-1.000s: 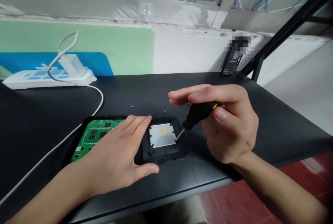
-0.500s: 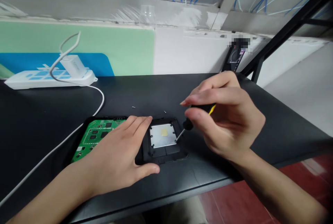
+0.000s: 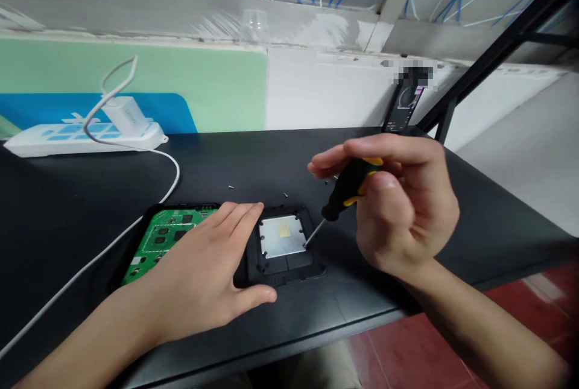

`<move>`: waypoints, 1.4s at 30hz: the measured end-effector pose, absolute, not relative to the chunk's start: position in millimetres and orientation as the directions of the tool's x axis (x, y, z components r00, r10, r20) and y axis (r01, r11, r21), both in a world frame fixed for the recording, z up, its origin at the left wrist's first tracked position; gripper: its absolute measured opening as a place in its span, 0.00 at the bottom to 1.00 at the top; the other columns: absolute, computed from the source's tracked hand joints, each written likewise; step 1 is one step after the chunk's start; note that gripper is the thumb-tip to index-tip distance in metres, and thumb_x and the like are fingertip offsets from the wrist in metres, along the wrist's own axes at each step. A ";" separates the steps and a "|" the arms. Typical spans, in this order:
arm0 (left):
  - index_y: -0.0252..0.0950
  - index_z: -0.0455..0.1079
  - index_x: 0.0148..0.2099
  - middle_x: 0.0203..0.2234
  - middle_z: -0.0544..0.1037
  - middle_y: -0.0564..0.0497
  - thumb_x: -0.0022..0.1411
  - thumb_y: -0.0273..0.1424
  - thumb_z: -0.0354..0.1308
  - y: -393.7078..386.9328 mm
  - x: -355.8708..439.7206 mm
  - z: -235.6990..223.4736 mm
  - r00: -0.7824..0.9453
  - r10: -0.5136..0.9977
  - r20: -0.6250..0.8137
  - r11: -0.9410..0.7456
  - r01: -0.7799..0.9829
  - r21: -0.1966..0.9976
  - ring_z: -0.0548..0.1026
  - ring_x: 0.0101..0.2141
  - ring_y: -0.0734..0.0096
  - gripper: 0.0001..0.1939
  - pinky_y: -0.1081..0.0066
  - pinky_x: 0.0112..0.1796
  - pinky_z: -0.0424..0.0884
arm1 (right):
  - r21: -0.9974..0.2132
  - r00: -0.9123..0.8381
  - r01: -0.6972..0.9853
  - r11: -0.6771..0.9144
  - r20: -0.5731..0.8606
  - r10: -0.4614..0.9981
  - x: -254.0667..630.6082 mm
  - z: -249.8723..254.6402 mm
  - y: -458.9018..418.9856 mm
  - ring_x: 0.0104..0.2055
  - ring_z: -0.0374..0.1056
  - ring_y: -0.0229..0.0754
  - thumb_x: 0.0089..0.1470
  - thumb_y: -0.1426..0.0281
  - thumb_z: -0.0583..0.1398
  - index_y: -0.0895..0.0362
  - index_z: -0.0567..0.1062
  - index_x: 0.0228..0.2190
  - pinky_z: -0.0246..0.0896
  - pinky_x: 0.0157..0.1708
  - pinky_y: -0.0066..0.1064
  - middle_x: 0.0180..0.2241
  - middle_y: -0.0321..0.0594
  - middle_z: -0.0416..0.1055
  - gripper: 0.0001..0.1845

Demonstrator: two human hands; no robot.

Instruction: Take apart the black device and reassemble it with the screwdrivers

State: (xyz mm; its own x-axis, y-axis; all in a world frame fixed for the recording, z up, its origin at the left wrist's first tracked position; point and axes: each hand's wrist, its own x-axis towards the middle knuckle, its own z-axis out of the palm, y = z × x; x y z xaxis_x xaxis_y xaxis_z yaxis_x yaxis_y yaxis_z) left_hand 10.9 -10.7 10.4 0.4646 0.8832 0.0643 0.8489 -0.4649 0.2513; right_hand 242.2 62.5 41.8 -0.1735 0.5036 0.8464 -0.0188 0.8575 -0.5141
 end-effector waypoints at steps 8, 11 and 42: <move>0.33 0.53 0.72 0.66 0.66 0.36 0.60 0.53 0.64 -8.9 12.8 12.3 0.456 0.886 0.080 -0.458 0.838 0.295 0.65 0.64 0.39 0.49 0.44 0.62 0.64 | -0.296 -0.169 0.084 0.951 0.937 0.307 240.3 43.6 67.3 0.35 0.71 0.45 0.51 0.75 0.68 0.48 0.81 0.46 0.74 0.31 0.41 0.35 0.37 0.77 0.20; 0.31 0.53 0.72 0.65 0.67 0.35 0.60 0.55 0.63 -9.6 11.6 11.1 0.463 0.883 0.079 -0.466 0.839 0.281 0.64 0.64 0.39 0.49 0.44 0.62 0.64 | -0.443 -0.151 0.007 0.896 0.886 0.439 239.7 42.9 63.7 0.38 0.76 0.47 0.60 0.74 0.59 0.45 0.80 0.49 0.76 0.35 0.45 0.42 0.37 0.80 0.19; 0.31 0.55 0.71 0.65 0.67 0.35 0.59 0.53 0.65 -9.0 12.0 10.7 0.455 0.887 0.076 -0.457 0.846 0.276 0.65 0.64 0.39 0.48 0.45 0.62 0.65 | -0.347 -0.164 0.082 0.934 0.920 0.356 242.3 35.4 71.5 0.35 0.72 0.43 0.57 0.68 0.66 0.47 0.77 0.52 0.75 0.33 0.38 0.39 0.37 0.79 0.20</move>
State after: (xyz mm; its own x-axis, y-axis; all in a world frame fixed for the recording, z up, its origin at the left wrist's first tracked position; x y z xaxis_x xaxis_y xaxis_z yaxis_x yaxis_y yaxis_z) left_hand 12.0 -9.0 10.7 0.4548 0.8873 0.0759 0.8456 -0.4571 0.2758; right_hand 242.3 71.5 35.4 -0.1637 0.3556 0.9202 0.0818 0.9345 -0.3465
